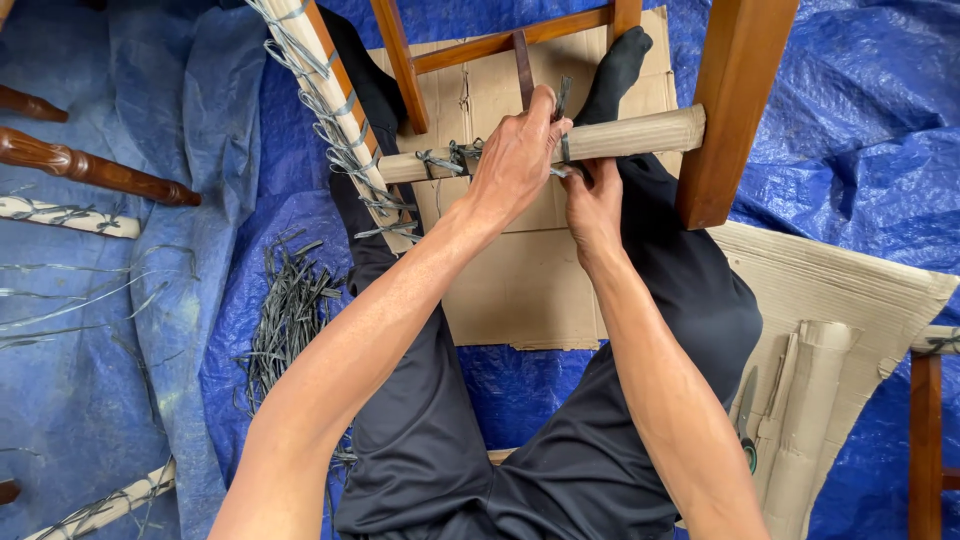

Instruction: Weaving plastic strips around a wooden furniture frame to create a seat or surface.

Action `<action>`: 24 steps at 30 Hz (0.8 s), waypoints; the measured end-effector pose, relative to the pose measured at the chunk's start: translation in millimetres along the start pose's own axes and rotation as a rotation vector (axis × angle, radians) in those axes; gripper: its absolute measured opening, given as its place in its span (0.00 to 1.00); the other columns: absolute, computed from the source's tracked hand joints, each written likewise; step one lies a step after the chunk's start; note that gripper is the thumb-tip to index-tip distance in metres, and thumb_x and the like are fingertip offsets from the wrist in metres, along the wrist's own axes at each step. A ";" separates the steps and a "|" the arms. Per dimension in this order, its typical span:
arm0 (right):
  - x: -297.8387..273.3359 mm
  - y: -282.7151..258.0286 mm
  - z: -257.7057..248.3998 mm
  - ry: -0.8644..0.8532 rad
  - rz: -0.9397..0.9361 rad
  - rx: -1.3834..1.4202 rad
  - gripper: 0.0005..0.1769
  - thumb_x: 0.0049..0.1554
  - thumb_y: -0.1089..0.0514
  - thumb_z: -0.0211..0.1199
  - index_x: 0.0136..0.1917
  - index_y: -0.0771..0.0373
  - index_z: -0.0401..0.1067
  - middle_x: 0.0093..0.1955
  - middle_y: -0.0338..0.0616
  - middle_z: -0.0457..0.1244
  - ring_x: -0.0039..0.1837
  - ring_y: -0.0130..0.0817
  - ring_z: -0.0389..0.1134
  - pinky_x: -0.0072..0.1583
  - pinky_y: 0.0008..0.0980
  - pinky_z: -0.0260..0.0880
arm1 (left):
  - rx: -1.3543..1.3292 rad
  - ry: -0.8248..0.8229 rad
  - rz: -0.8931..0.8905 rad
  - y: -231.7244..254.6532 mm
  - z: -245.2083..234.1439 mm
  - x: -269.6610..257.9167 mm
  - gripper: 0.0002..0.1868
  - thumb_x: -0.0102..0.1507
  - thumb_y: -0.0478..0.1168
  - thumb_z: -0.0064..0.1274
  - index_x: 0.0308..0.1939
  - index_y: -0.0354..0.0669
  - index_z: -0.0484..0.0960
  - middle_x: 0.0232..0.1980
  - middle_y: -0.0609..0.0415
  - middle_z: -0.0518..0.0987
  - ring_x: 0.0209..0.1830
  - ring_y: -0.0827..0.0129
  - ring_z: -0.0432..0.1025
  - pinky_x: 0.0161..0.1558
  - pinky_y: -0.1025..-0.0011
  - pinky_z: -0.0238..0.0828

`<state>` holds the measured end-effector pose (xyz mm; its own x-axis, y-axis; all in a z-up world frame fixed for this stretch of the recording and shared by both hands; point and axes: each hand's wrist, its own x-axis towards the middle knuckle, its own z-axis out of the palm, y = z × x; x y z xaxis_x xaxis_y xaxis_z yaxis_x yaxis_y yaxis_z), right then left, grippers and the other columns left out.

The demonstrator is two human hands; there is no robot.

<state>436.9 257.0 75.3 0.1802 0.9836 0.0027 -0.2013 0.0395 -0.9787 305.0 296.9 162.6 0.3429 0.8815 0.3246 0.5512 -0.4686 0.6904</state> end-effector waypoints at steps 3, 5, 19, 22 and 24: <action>5.6 8.3 1.9 -0.038 0.030 -0.009 0.16 0.63 0.68 0.53 0.65 0.69 0.67 0.62 0.44 0.67 0.61 0.25 0.68 0.63 0.27 0.68 | 0.034 -0.010 -0.013 1.2 -1.4 2.0 0.12 0.73 0.39 0.48 0.49 0.36 0.62 0.25 0.37 0.75 0.27 0.39 0.74 0.29 0.50 0.64; 1.0 4.6 5.0 -0.040 0.088 0.017 0.13 0.66 0.64 0.53 0.62 0.69 0.69 0.56 0.41 0.68 0.55 0.25 0.67 0.58 0.27 0.69 | 0.036 -0.028 -0.036 2.5 -2.6 4.3 0.12 0.73 0.40 0.47 0.49 0.36 0.62 0.25 0.37 0.76 0.27 0.42 0.74 0.29 0.51 0.65; -32.2 -56.3 -0.4 -0.129 -0.264 -0.658 0.08 0.68 0.60 0.53 0.50 0.68 0.67 0.42 0.54 0.68 0.45 0.56 0.70 0.46 0.47 0.68 | -0.083 0.020 -0.078 0.9 -22.5 16.3 0.12 0.69 0.40 0.54 0.44 0.33 0.72 0.32 0.48 0.82 0.29 0.57 0.78 0.33 0.60 0.72; -37.4 -73.6 1.0 -0.106 -0.302 -0.804 0.06 0.66 0.62 0.55 0.49 0.68 0.67 0.43 0.57 0.67 0.47 0.61 0.69 0.48 0.52 0.67 | -0.004 0.090 0.137 9.4 -34.6 3.9 0.13 0.66 0.38 0.62 0.37 0.34 0.74 0.33 0.48 0.78 0.32 0.55 0.73 0.35 0.59 0.69; -39.6 -85.8 2.4 -0.044 -0.419 -0.893 0.05 0.64 0.62 0.58 0.49 0.67 0.69 0.46 0.58 0.67 0.48 0.62 0.68 0.48 0.51 0.66 | 0.022 0.113 0.241 13.2 -37.4 -5.3 0.12 0.64 0.38 0.64 0.37 0.36 0.75 0.35 0.52 0.75 0.33 0.57 0.73 0.35 0.62 0.69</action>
<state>444.8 215.1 159.7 0.0318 0.9268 0.3742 0.6747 0.2563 -0.6922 282.0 288.2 194.2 0.3799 0.7445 0.5490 0.4811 -0.6659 0.5702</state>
